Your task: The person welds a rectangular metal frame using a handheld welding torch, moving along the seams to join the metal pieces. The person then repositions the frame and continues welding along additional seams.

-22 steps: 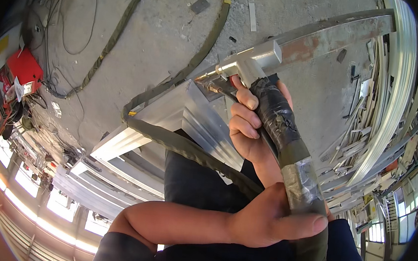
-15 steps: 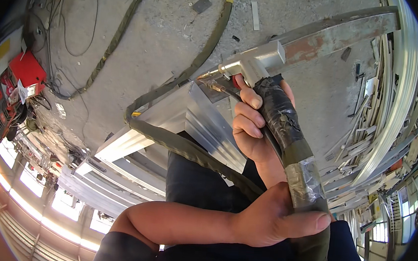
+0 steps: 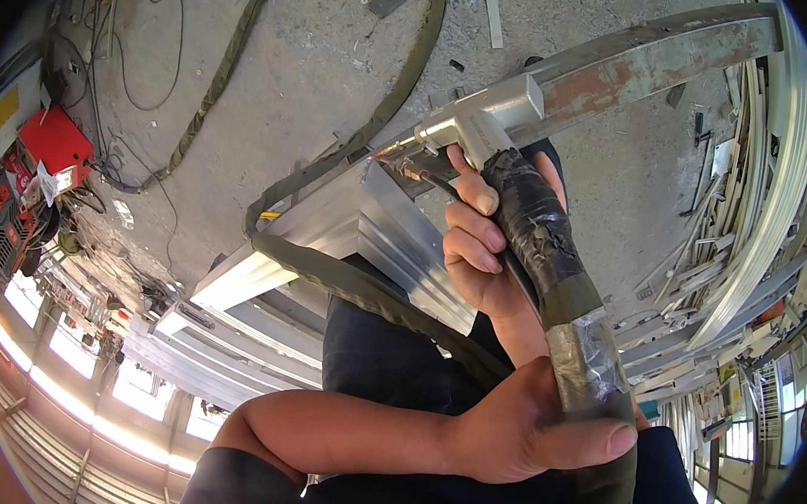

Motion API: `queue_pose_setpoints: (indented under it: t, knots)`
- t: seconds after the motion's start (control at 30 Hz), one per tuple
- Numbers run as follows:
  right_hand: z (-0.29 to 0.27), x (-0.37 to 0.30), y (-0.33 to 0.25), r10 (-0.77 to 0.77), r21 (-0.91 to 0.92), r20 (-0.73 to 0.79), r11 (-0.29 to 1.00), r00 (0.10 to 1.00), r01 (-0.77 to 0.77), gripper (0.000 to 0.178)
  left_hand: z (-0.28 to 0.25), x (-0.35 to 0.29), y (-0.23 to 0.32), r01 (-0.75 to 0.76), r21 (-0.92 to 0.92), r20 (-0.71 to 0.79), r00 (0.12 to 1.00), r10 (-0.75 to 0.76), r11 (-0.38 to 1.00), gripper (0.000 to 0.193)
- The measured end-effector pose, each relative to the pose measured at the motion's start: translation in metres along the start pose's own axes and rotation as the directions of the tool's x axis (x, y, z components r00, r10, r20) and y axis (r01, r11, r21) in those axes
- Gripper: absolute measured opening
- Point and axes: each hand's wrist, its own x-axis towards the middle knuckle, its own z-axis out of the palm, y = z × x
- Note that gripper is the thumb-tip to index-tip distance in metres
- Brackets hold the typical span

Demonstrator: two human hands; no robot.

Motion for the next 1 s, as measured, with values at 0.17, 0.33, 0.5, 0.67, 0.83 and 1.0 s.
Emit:
queue_pose_setpoints:
  t: [0.17,0.33,0.5,0.67,0.83,1.0]
  knots:
    - [0.0,0.003,-0.001,0.012,-0.014,-0.003,1.0,1.0,-0.012,0.062,0.001,0.002,0.003,-0.004,-0.017,-0.022,1.0,0.004,1.0,0.032]
    - [0.002,0.002,0.0,0.008,-0.01,-0.028,1.0,1.0,-0.008,0.061,0.001,0.0,0.007,0.064,-0.039,0.012,0.998,-0.064,0.997,0.034]
    - [0.003,0.003,0.001,0.011,-0.02,-0.037,1.0,0.999,-0.012,0.061,-0.001,0.0,0.01,0.079,-0.02,0.02,0.997,-0.079,0.997,0.035]
    - [0.002,0.005,0.001,0.02,-0.037,-0.027,0.999,0.999,-0.021,0.061,0.0,-0.001,0.008,0.036,-0.007,0.0,0.999,-0.036,0.999,0.034]
    - [0.002,0.006,0.0,0.022,-0.035,-0.047,0.999,0.999,-0.024,0.061,0.0,-0.001,0.009,0.064,-0.011,-0.002,0.998,-0.064,0.998,0.034]
    - [0.004,0.006,0.0,0.026,-0.039,-0.068,0.999,0.997,-0.028,0.061,0.0,0.0,0.009,0.057,-0.028,0.02,0.998,-0.057,0.998,0.035]
